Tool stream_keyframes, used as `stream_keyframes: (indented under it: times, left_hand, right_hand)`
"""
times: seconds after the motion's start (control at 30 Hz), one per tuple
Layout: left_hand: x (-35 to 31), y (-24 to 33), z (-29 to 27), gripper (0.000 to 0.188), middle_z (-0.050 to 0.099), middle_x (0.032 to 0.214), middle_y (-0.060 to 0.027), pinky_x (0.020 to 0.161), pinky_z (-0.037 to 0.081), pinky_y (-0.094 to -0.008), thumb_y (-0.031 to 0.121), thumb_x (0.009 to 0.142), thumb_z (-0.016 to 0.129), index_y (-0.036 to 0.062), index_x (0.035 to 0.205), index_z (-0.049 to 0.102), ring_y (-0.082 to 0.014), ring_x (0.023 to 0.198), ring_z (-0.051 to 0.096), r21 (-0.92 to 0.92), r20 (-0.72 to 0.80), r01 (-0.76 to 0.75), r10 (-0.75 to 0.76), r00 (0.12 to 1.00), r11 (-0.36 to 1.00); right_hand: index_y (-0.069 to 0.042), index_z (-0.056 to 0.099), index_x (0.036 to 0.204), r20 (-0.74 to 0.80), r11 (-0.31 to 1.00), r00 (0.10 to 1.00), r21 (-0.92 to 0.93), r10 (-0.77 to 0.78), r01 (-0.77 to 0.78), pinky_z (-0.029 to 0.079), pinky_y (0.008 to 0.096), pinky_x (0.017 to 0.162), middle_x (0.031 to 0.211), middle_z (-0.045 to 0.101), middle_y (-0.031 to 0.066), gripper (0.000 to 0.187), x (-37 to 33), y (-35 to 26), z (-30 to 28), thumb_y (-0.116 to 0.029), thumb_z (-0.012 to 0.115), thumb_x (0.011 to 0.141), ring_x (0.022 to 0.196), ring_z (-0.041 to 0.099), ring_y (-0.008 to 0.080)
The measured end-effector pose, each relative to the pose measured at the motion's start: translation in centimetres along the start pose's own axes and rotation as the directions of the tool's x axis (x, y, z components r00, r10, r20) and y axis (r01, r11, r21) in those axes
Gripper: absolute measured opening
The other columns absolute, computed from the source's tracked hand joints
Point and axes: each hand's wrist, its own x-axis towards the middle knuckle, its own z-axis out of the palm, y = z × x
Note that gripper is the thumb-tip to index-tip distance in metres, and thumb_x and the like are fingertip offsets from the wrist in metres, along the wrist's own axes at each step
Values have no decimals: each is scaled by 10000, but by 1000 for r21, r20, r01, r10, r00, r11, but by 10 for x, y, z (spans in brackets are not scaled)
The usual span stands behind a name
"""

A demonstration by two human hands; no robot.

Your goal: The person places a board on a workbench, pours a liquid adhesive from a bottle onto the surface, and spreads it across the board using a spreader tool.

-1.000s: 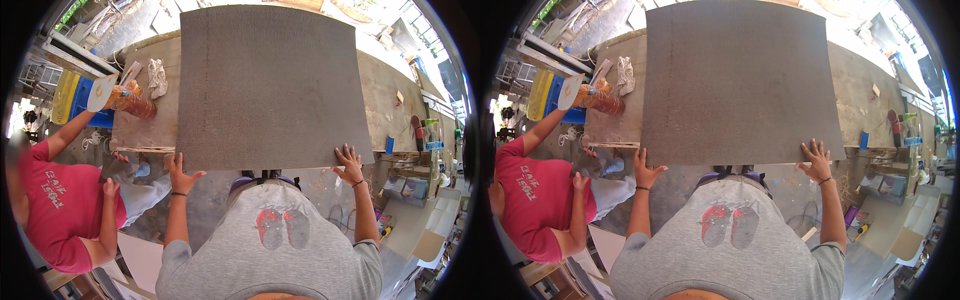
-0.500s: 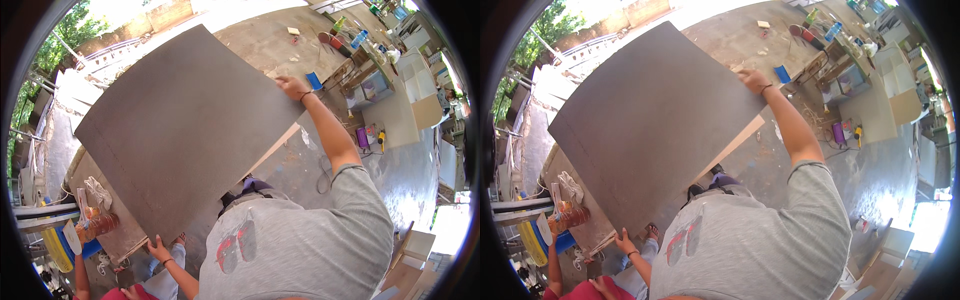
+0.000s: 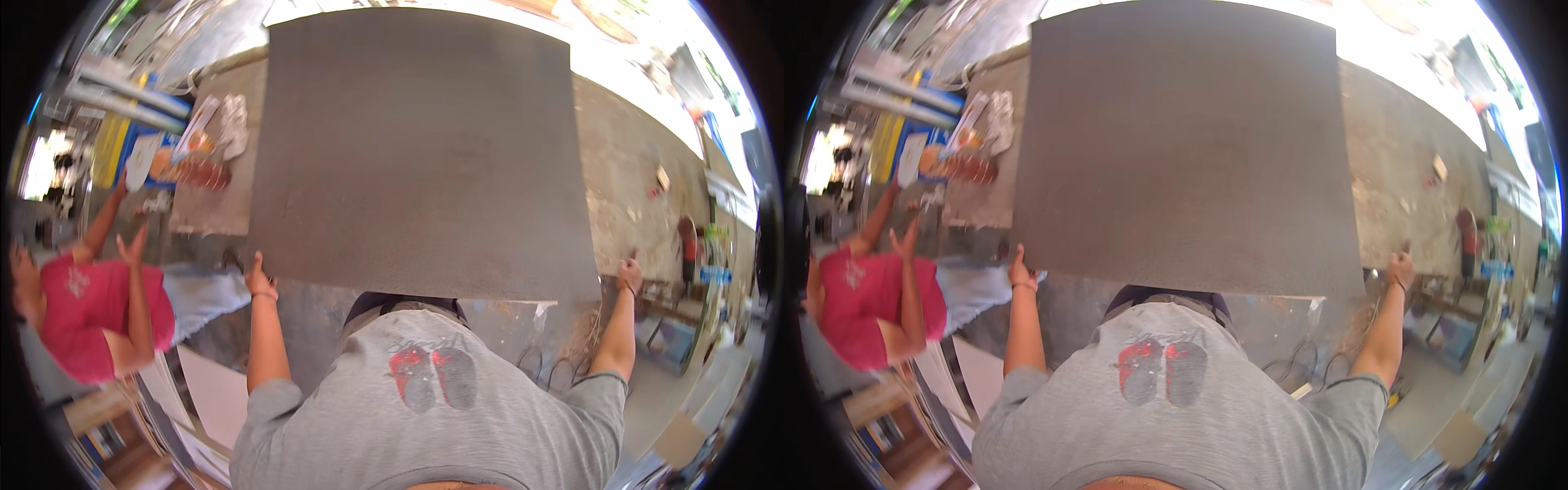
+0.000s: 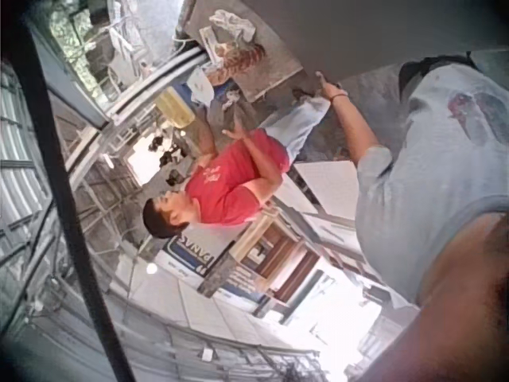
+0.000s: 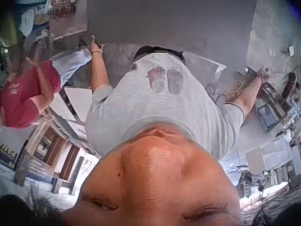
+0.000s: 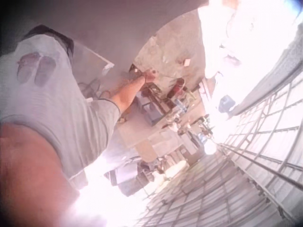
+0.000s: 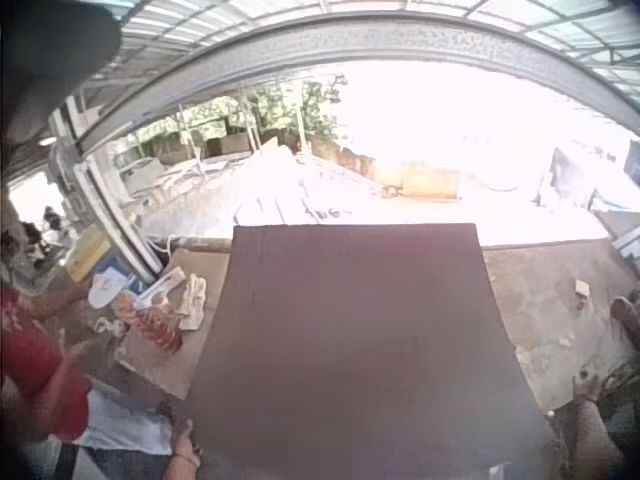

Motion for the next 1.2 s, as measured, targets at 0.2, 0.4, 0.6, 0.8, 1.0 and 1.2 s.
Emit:
stream_keyframes:
  times: [0.2,0.4,0.6,0.8,1.0,1.2]
  left_hand:
    - [-14,6,-6,509,578,807,-26,427,374,-234,380,680,769,90,1004,504,-119,580,514,149,2,74,-75,997,986]
    - [-2,3,-15,631,554,930,-20,508,405,-257,329,675,775,118,1152,419,-124,682,510,53,147,103,-110,983,993]
    - [-9,3,-13,695,515,1019,-29,565,412,-284,355,702,750,138,1230,355,-143,787,511,176,132,43,-67,989,983]
    - [10,-13,-46,508,517,1063,-28,655,425,-314,334,807,651,138,1192,385,-148,886,516,-203,521,314,-169,836,928]
    - [25,12,-60,345,561,994,-10,676,437,-277,291,811,646,138,1055,457,-107,861,533,61,560,140,-150,814,988]
    - [47,25,-66,360,572,958,-16,653,435,-257,276,772,688,119,1020,480,-85,802,534,270,628,84,-242,739,959]
  right_hand:
    - [-48,551,1056,-629,739,653,178,-422,649,463,377,807,1118,603,128,267,-4,-188,-137,-65,533,791,915,602,295]
    - [-116,385,1336,-276,640,714,317,-644,700,374,362,982,1330,448,118,519,-46,-357,-70,4,412,832,1211,441,288]
    - [-101,430,1307,-238,743,758,165,-608,648,318,420,1013,1311,451,155,483,-180,-511,5,-53,427,826,1217,414,322]
    - [-54,434,1298,225,-72,-352,744,-909,664,283,456,1021,1346,401,184,460,-459,-605,-50,-109,436,841,1237,381,340]
    - [-85,514,1231,-52,100,359,915,-932,392,398,397,938,1248,505,156,423,-353,-636,-91,-1,444,823,1155,470,281]
    - [-122,526,1227,131,-130,-287,667,-949,733,197,458,1069,1270,496,138,417,-456,-610,-25,-33,423,832,1259,375,273]
